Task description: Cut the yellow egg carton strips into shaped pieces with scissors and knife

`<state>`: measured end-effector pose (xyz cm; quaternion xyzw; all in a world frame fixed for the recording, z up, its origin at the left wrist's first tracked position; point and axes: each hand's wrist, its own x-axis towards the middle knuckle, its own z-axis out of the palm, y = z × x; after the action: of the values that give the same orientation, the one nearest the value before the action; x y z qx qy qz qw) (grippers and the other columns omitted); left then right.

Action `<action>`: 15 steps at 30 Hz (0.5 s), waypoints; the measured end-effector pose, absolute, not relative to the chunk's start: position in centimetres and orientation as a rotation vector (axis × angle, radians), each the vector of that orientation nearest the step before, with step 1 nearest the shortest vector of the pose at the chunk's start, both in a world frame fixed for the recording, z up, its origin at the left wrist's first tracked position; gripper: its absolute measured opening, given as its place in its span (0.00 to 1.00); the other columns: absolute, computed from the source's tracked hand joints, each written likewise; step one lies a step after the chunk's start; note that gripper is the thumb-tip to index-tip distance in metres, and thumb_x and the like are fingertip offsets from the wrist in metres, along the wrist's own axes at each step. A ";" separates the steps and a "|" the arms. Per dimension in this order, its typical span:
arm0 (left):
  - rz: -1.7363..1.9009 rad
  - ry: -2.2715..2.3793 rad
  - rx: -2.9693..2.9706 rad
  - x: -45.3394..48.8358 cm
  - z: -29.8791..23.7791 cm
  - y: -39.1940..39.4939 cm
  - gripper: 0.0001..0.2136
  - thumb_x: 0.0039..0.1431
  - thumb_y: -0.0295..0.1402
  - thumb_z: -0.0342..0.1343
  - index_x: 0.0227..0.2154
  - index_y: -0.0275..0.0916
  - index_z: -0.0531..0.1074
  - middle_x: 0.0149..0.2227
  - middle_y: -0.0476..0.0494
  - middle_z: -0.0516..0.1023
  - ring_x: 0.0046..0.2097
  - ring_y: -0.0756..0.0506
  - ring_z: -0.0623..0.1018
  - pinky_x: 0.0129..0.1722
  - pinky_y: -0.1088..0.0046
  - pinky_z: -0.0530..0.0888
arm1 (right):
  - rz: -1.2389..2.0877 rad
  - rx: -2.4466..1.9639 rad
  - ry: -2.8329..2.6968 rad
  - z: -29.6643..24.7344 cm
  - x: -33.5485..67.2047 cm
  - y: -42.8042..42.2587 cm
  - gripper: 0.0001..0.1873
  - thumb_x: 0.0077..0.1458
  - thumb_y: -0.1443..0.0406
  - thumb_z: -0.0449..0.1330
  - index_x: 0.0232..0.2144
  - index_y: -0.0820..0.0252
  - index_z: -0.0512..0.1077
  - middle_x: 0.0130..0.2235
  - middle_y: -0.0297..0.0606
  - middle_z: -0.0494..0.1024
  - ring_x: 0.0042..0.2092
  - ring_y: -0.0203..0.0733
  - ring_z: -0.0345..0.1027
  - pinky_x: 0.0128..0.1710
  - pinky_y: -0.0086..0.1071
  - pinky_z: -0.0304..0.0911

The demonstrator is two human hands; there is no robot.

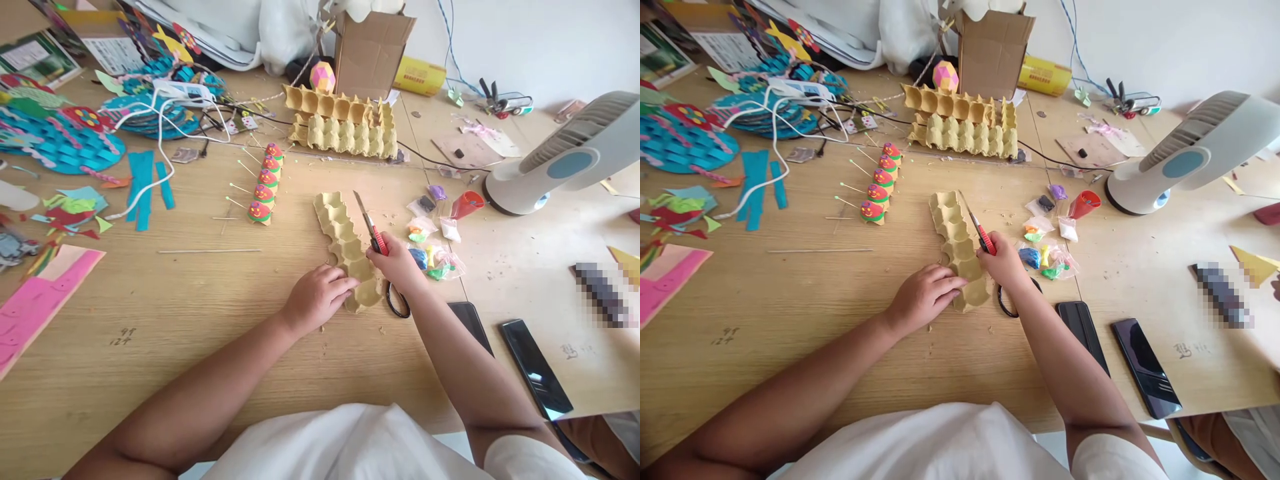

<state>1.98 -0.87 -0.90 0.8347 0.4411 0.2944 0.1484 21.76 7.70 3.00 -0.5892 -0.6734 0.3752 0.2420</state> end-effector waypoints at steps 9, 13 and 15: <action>0.854 1.261 2.409 1.9 -0.9 -0.9 0.11 0.67 0.34 0.54 0.50 0.43 0.75 0.42 0.42 0.78 0.45 0.43 0.75 0.46 0.64 0.74 | 0.796 -1.722 -1.851 4.4 23.4 8.1 0.07 0.49 0.62 0.60 0.27 0.54 0.63 0.25 0.28 0.65 0.30 0.39 0.58 0.32 0.33 0.52; 0.853 1.259 2.416 1.9 -0.5 -1.1 0.15 0.66 0.36 0.55 0.54 0.42 0.72 0.45 0.41 0.78 0.46 0.42 0.75 0.48 0.62 0.74 | 0.852 -1.704 -1.812 5.2 23.9 7.3 0.12 0.51 0.59 0.62 0.38 0.54 0.69 0.29 0.28 0.68 0.29 0.37 0.59 0.31 0.33 0.55; 0.889 1.254 2.406 1.8 -0.2 -1.3 0.16 0.65 0.38 0.56 0.54 0.41 0.71 0.45 0.41 0.78 0.47 0.41 0.75 0.49 0.61 0.74 | 0.902 -1.653 -1.794 5.3 24.1 6.3 0.19 0.53 0.56 0.62 0.46 0.53 0.69 0.30 0.28 0.69 0.29 0.36 0.60 0.30 0.32 0.57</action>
<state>1.84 -1.28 -0.19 0.8341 0.4347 0.3082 0.1428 24.11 6.29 5.32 -0.6126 -0.6646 0.3343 0.2670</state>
